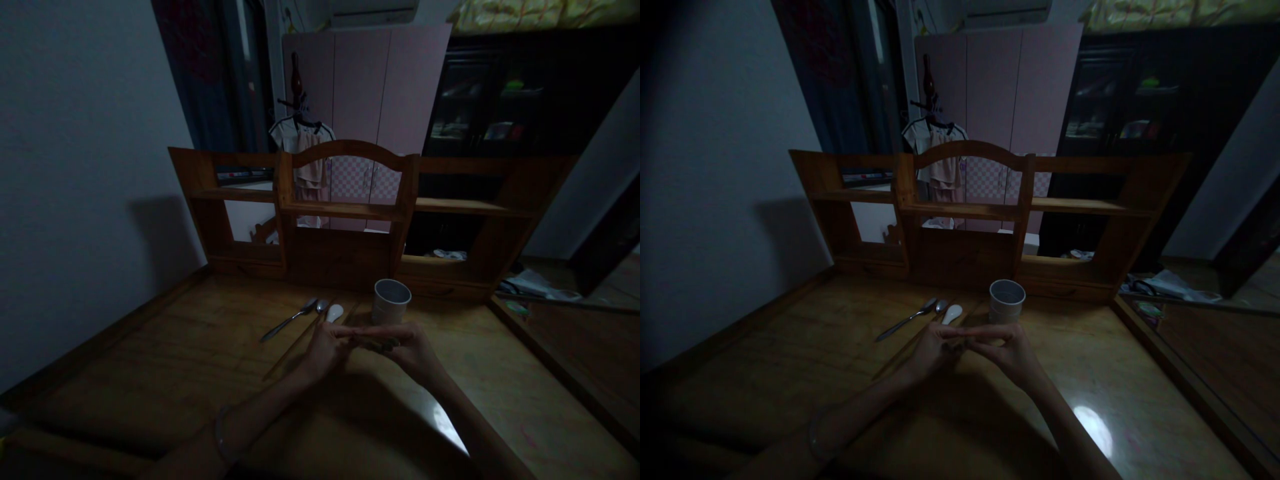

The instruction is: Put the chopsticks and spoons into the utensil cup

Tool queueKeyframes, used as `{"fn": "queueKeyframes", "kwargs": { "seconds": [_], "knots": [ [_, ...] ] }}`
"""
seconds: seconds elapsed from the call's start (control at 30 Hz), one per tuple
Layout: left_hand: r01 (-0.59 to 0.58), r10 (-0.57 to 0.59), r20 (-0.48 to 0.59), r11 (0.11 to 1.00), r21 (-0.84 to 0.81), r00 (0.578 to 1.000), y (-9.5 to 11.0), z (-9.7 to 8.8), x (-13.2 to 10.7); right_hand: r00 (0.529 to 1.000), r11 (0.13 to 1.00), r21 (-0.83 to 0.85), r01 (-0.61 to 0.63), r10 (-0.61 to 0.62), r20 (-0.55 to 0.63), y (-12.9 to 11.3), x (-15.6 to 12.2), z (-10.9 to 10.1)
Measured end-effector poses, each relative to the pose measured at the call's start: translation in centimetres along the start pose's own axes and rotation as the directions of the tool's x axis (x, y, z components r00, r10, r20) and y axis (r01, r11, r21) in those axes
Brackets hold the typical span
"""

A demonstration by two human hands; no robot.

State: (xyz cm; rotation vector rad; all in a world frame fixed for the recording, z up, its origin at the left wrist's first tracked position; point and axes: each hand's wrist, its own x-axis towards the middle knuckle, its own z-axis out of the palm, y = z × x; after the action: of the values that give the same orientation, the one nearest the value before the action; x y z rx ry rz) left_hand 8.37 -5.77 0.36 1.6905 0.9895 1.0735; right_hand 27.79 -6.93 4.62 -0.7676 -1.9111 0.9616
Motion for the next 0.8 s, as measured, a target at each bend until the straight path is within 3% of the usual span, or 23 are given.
{"fn": "queueKeyframes", "kwargs": {
  "seconds": [0.33, 0.6, 0.8],
  "knots": [
    [-0.022, 0.022, 0.000, 1.000, -0.014, 1.000, -0.1, 0.0, 0.0, 1.000, 1.000, -0.021, 0.015, -0.016, -0.014, 0.1, -0.1, 0.0],
    [0.022, -0.018, -0.042, 0.995, 0.092, 0.999, 0.4, 0.3, -0.1, 0.999, 1.000, -0.020, -0.008, 0.007, -0.050, 0.2, 0.0, 0.0],
    [0.108, -0.101, 0.065, 0.986, -0.128, 0.993, -0.2, 1.5, -0.2, 0.988, 0.997, -0.013, -0.082, 0.080, -0.135, -0.1, 0.2, -0.3]
  ]
}}
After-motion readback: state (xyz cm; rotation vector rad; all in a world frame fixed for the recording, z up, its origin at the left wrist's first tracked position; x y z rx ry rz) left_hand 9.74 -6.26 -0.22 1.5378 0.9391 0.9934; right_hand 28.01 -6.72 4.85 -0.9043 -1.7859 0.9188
